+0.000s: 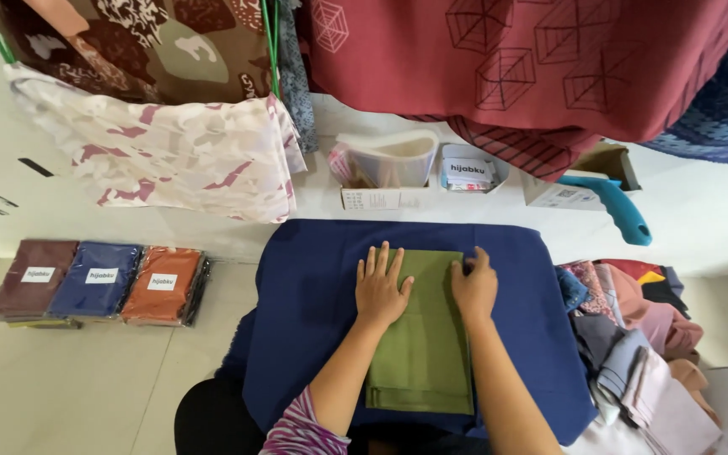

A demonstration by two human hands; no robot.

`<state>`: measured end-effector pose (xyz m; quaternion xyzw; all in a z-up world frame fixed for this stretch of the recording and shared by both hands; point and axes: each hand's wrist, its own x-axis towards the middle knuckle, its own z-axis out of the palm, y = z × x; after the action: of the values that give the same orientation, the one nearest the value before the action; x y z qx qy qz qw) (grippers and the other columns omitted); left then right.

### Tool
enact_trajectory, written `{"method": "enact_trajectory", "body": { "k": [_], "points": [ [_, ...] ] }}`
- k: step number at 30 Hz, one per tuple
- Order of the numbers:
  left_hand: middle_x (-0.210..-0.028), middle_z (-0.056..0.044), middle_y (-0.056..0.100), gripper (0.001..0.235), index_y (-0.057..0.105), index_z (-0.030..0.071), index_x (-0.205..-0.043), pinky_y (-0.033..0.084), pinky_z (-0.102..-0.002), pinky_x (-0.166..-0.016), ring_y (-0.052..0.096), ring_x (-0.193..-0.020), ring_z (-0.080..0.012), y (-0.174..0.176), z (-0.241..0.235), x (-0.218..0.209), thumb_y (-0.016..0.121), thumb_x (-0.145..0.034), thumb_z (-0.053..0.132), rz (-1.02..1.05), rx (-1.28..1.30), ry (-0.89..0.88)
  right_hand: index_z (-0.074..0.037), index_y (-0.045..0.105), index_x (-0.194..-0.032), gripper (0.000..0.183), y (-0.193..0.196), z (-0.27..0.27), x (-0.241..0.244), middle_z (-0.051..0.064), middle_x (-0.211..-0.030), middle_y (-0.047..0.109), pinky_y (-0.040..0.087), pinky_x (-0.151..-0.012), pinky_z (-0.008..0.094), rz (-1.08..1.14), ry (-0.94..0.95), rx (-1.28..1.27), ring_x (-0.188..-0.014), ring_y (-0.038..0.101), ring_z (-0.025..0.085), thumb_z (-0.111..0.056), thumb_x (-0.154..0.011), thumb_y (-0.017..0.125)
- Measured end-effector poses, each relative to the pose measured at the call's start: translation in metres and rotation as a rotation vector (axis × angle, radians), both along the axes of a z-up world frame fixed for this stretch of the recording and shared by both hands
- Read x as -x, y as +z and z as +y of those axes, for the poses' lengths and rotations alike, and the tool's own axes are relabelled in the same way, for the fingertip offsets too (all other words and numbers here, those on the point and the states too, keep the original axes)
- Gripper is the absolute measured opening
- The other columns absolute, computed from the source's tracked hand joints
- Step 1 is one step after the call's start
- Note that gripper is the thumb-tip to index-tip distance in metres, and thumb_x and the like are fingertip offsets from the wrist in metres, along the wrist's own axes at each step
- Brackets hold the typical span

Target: The person folds a green piece of fabric on a blue mat using a lint roller to smooth it out. They then place the folded fabric into a clear plastic bag and seal it.

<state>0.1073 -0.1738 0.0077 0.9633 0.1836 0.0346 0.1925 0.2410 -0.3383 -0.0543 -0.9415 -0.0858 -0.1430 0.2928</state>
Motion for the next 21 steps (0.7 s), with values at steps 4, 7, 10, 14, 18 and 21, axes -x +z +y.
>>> {"method": "enact_trajectory", "body": {
  "k": [4, 7, 10, 14, 18, 21],
  "points": [
    [-0.172, -0.008, 0.017, 0.065, 0.029, 0.026, -0.162, 0.011, -0.055, -0.126, 0.012, -0.158, -0.0327, -0.002, -0.001, -0.001, 0.038, -0.103, 0.053, 0.024, 0.020, 0.013, -0.036, 0.064, -0.129, 0.053, -0.024, -0.003, -0.051, -0.013, -0.093, 0.078, 0.053, -0.084, 0.043, 0.342, -0.112, 0.058, -0.095, 0.076, 0.020, -0.060, -0.083, 0.076],
    [-0.172, -0.009, 0.016, 0.064, 0.028, 0.025, -0.163, 0.009, -0.055, -0.126, 0.011, -0.159, -0.0331, -0.001, 0.000, 0.000, 0.036, -0.104, 0.050, 0.011, 0.035, 0.005, -0.024, 0.069, -0.128, 0.050, -0.007, 0.001, -0.053, 0.001, -0.098, 0.079, 0.058, -0.085, 0.047, 0.444, -0.015, -0.106, -0.103, 0.074, 0.031, -0.040, -0.082, 0.081],
    [-0.172, -0.009, 0.016, 0.063, 0.028, 0.025, -0.163, 0.008, -0.055, -0.126, 0.010, -0.158, -0.0335, -0.002, 0.000, 0.000, 0.035, -0.105, 0.050, 0.009, 0.038, 0.001, -0.032, 0.065, -0.136, 0.064, -0.010, 0.004, -0.061, 0.007, -0.126, 0.072, 0.058, -0.090, 0.050, 0.544, 0.004, -0.087, -0.118, 0.068, 0.036, -0.050, -0.077, 0.083],
    [-0.172, -0.009, 0.017, 0.064, 0.028, 0.025, -0.163, 0.008, -0.055, -0.126, 0.010, -0.159, -0.0333, 0.003, -0.001, 0.001, 0.035, -0.105, 0.051, 0.026, 0.039, -0.001, -0.028, 0.068, -0.135, 0.054, 0.030, 0.012, -0.033, 0.016, -0.118, 0.069, 0.059, -0.081, 0.048, 0.690, 0.009, -0.506, -0.104, 0.069, 0.037, -0.022, -0.083, 0.080],
    [-0.172, -0.009, 0.017, 0.065, 0.028, 0.025, -0.163, 0.009, -0.056, -0.125, 0.011, -0.158, -0.0337, 0.005, -0.001, 0.002, 0.037, -0.103, 0.051, 0.038, 0.047, -0.012, -0.014, 0.076, -0.117, 0.039, 0.026, 0.005, -0.030, 0.018, -0.090, 0.074, 0.060, -0.067, 0.039, 0.805, -0.071, -0.883, -0.080, 0.074, 0.028, -0.006, -0.080, 0.081],
    [-0.171, -0.009, 0.019, 0.065, 0.028, 0.025, -0.162, 0.011, -0.056, -0.125, 0.013, -0.158, -0.0340, 0.005, 0.000, 0.003, 0.038, -0.103, 0.050, 0.023, 0.040, -0.015, -0.011, 0.075, -0.117, 0.035, 0.022, 0.000, -0.030, 0.016, -0.087, 0.075, 0.060, -0.063, 0.038, 0.795, -0.079, -0.888, -0.075, 0.074, 0.026, -0.013, -0.082, 0.082]
  ]
}}
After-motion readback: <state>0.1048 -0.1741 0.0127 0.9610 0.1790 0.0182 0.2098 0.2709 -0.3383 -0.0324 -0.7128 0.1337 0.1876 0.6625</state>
